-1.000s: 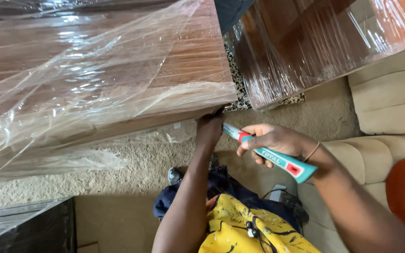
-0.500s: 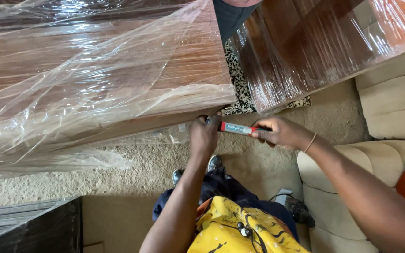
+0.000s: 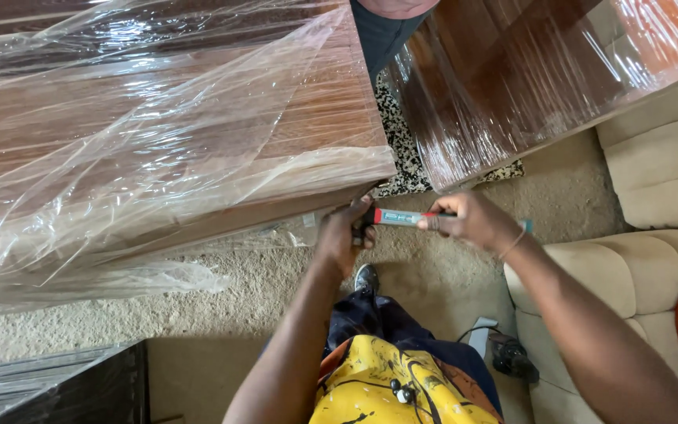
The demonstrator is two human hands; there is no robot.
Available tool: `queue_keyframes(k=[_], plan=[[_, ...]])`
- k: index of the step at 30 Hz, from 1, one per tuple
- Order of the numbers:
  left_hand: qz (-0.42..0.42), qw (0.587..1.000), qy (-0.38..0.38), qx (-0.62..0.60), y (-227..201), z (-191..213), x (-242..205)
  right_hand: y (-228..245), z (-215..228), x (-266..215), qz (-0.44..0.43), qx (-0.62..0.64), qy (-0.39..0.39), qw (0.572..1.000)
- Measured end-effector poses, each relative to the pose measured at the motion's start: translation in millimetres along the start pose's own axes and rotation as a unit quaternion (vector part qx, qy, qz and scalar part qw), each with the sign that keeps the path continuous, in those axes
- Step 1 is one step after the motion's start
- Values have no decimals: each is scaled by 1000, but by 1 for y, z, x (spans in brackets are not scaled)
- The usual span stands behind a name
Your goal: Prying nails or staples from a wooden furniture frame using a hammer and a pry tool.
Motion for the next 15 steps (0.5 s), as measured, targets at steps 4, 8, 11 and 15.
queue_keyframes(k=[4, 8, 11, 15], plan=[[-53, 996, -27, 60, 17, 1, 17, 9, 19, 16, 38, -31, 11, 999], [-52, 985, -51, 154, 9, 14, 28, -3, -4, 3, 16, 21, -8, 1000], [-50, 981, -22, 187, -16, 9, 24, -2, -25, -11, 6, 94, -61, 994], [-38, 984, -14, 172, -28, 8, 15, 4, -34, -23, -9, 148, -139, 979]])
Point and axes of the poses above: each hand's wrist, its own x-axis towards the middle knuckle, its own z-axis out of the back of the hand, y = z × x, the point moved 10 cm from there along x, towards the middle knuckle, and after that the axes turned 8 degrees about z, right-handed, at the moved point
